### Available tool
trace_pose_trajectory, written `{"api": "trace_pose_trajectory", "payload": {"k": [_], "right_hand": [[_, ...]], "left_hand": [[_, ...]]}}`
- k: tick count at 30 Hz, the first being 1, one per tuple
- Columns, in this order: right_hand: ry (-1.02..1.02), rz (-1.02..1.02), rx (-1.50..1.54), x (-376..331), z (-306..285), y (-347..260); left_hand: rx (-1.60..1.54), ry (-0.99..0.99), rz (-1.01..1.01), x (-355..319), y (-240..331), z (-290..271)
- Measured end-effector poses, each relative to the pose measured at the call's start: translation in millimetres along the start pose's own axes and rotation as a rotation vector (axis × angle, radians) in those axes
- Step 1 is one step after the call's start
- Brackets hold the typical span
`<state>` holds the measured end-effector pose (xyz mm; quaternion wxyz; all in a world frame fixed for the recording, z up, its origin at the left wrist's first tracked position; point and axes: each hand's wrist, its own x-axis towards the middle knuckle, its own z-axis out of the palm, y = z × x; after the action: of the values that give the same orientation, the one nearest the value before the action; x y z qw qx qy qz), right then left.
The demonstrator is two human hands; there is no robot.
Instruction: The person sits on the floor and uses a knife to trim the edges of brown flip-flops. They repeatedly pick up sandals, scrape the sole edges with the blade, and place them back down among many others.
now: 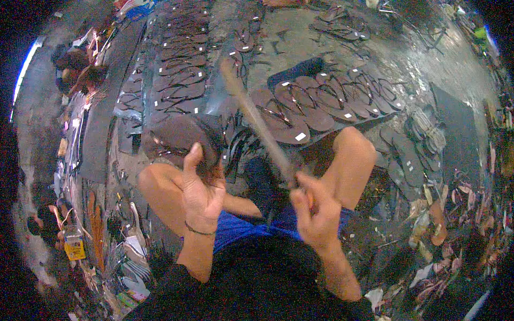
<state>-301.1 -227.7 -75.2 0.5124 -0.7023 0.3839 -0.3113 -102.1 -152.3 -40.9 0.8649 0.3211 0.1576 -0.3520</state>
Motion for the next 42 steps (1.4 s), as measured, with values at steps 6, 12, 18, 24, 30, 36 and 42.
{"api": "trace_pose_trajectory", "payload": {"k": [6,12,18,24,30,36,42], "right_hand": [[-0.031,-0.077,-0.220,-52,7,7],[-0.088,-0.100,-0.287,-64,-6,8],[-0.143,-0.013,-0.347,-56,-13,-14],[-0.270,0.124,-0.211,-53,5,-20],[-0.397,0.084,-0.153,-39,35,-11],[-0.483,0.334,0.133,3,74,12],[-0.496,0.070,0.224,21,96,-28]], "left_hand": [[-0.030,0.038,-0.068,2,-23,-6],[0.127,0.137,-0.123,-8,-30,-13],[0.211,0.009,-0.188,-33,-33,-61],[0.352,0.013,-0.195,-66,-23,-97],[0.489,0.002,-0.242,-89,-4,-133],[0.898,-0.263,-0.514,-102,44,-148],[0.898,-0.268,-0.115,-44,60,-87]]}}
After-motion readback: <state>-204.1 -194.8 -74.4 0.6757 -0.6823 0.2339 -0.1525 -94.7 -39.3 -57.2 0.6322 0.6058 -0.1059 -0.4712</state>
